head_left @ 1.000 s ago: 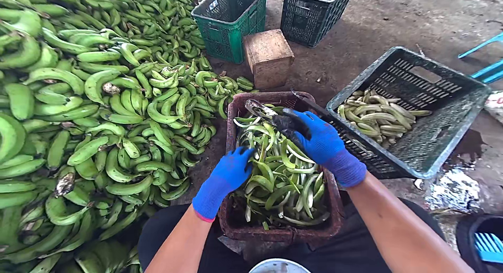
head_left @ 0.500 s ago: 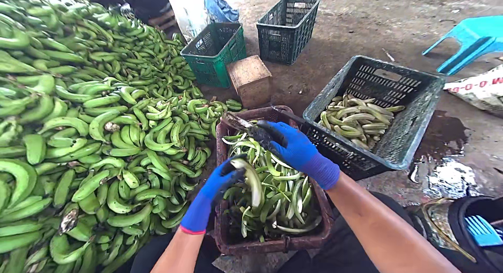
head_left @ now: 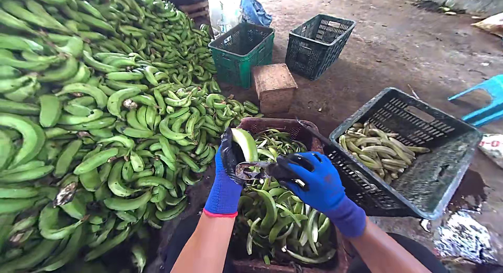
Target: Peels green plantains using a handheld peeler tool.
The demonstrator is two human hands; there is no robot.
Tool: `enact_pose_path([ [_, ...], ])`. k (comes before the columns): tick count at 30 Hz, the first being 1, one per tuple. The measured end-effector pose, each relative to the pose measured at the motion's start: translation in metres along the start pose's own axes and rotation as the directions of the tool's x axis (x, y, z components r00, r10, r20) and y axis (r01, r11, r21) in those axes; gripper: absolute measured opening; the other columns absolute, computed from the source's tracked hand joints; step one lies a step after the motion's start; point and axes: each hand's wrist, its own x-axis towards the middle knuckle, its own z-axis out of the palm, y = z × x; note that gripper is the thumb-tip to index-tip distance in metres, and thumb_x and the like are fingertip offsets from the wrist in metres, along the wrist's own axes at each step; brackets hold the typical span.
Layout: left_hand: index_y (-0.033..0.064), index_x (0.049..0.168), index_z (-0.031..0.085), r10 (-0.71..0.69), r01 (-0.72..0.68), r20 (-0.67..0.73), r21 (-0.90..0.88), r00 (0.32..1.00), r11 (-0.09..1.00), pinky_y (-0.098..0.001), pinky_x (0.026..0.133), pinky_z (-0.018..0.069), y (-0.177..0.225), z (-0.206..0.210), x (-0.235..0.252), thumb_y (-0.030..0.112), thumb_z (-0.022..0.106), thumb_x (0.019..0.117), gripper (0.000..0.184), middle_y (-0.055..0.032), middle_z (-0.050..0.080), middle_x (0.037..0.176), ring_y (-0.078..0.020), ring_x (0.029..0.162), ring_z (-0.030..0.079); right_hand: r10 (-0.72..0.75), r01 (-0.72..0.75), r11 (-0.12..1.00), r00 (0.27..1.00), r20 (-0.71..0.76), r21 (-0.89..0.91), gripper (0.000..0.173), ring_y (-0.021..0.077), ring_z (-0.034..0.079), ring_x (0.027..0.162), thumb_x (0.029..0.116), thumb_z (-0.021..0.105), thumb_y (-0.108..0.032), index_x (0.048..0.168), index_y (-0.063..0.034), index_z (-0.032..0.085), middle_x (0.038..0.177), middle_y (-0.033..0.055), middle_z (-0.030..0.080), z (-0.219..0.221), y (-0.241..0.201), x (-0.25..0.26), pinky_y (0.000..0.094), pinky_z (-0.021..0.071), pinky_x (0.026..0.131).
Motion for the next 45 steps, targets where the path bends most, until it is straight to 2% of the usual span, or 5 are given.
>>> enact_pose_path([
  [12, 0.0131, 0.137, 0.054, -0.003, -0.16, 0.363, 0.418, 0.932, 0.894, -0.0213, 0.081, 0.0564, 0.0, 0.004, -0.037, 0.025, 0.036, 0.1098, 0.035, 0.0013, 0.067, 0.107, -0.003, 0.092, 0.065, 0.273, -0.301, 0.946, 0.94, 0.203, 0.123, 0.049, 0.035, 0.068, 0.104, 0.0946, 0.057, -0.036, 0.139, -0.0156, 0.065, 0.12, 0.0165, 0.068, -0.028, 0.014, 0.017, 0.0568, 0.0551, 0.082],
  [22, -0.007, 0.148, 0.044, -0.317, -0.298, 0.371, 0.92, 0.873, 0.255, -0.0456, 0.114, 0.0354, -0.006, 0.011, -0.049, 0.016, 0.034, 0.1102, 0.045, -0.0303, 0.055, 0.14, -0.0355, 0.133, 0.052, 0.458, -0.663, 0.725, 0.665, 0.59, 0.185, 0.039, 0.0274, 0.068, 0.101, 0.1099, 0.043, -0.025, 0.142, -0.0118, 0.061, 0.123, 0.0158, 0.07, -0.034, 0.043, 0.03, 0.0527, 0.0518, 0.091],
  [31, 0.0096, 0.115, 0.061, -0.215, 0.119, 0.173, 0.443, 0.961, 0.888, -0.0226, 0.063, 0.0555, -0.003, -0.019, -0.019, 0.035, 0.035, 0.1105, 0.037, -0.0025, 0.067, 0.086, -0.0077, 0.072, 0.065, -0.003, -0.028, 0.985, 0.984, 0.18, 0.17, 0.049, 0.0374, 0.07, 0.099, 0.0877, 0.066, -0.045, 0.126, -0.0152, 0.074, 0.112, 0.0186, 0.072, -0.002, 0.021, -0.003, 0.0547, 0.0568, 0.081],
  [36, 0.0124, 0.109, 0.064, -0.303, 0.294, 0.296, 0.074, 0.906, 0.953, -0.0267, 0.067, 0.0598, 0.007, -0.027, -0.017, 0.04, 0.035, 0.1083, 0.04, -0.0046, 0.068, 0.088, -0.0124, 0.077, 0.069, -0.141, 0.139, 0.987, 0.99, 0.016, 0.079, 0.038, 0.0317, 0.069, 0.095, 0.0894, 0.065, -0.048, 0.11, -0.0197, 0.079, 0.106, 0.016, 0.072, -0.007, 0.019, -0.002, 0.0468, 0.0549, 0.079],
  [45, 0.0051, 0.147, 0.045, -0.051, -0.184, 0.301, 0.699, 0.952, 0.691, -0.0231, 0.089, 0.0509, -0.006, 0.001, -0.055, 0.02, 0.032, 0.1096, 0.042, -0.0062, 0.062, 0.121, -0.0036, 0.1, 0.061, 0.41, -0.519, 0.843, 0.788, 0.459, 0.14, 0.041, 0.0316, 0.069, 0.107, 0.1045, 0.052, -0.031, 0.141, -0.0148, 0.062, 0.12, 0.015, 0.071, -0.023, 0.008, 0.024, 0.0584, 0.0535, 0.09],
])
